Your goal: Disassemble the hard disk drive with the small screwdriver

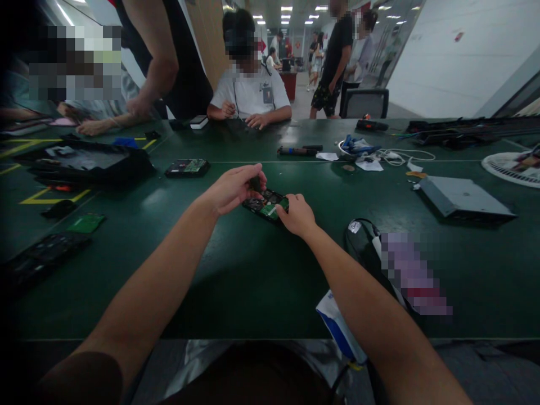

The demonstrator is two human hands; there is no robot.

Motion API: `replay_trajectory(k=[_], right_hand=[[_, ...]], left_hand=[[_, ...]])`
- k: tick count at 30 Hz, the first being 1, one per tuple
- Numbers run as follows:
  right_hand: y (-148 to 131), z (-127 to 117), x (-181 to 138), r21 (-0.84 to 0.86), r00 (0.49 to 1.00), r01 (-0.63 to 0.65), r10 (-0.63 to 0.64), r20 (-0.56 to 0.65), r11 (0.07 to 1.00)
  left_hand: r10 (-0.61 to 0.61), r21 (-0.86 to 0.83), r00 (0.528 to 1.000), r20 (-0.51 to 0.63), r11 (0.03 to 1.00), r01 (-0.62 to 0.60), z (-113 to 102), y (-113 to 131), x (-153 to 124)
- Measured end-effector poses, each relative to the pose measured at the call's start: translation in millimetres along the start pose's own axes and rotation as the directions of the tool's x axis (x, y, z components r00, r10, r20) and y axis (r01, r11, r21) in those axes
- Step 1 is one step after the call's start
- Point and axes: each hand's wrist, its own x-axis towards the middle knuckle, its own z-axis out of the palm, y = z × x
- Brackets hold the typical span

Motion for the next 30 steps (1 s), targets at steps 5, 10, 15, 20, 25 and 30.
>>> replay_trajectory(k=[5, 10, 15, 20, 25, 30], right_hand=[[0.3, 0.7, -0.5, 0.004, 1.0, -0.006, 0.006, -0.004, 1.0], [0.3, 0.3, -1.2, 0.004, 1.0, 0.006, -0.006, -0.004, 1.0], [-0.2, -0.9, -1.1, -0.005, 1.0, 0.008, -0.008, -0.003, 1.0], [1.3, 0.8, -0.4, -0.013, 1.0, 0.028, -0.028, -0.011, 1.0], [1.7, 1.7, 0.2, -0.016, 0.999, 0.031, -0.031, -0.008, 0.999], [2.0, 1.1, -0.2, -0.017, 1.0, 0.025, -0.025, -0.004, 1.0]], left_hand=[[0.004, 0.059, 1.0, -0.007, 0.998, -0.004, -2.6, -2.0, 1.3], [-0.04, 0.044, 0.999, 0.018, 0.998, 0.039, -2.6, -3.6, 1.5], [-0.06, -0.044, 0.998, -0.031, 0.997, 0.058, -1.9, -8.2, 4.2], [-0.088, -0.1, 0.995, -0.052, 0.992, 0.082, -0.8, -10.3, 5.3], [-0.08, -0.05, 0.997, 0.025, 0.995, 0.081, -0.1, -6.8, 1.9], [-0.064, 0.085, 0.997, 0.042, 0.995, 0.06, 0.0, 0.8, -2.4]])
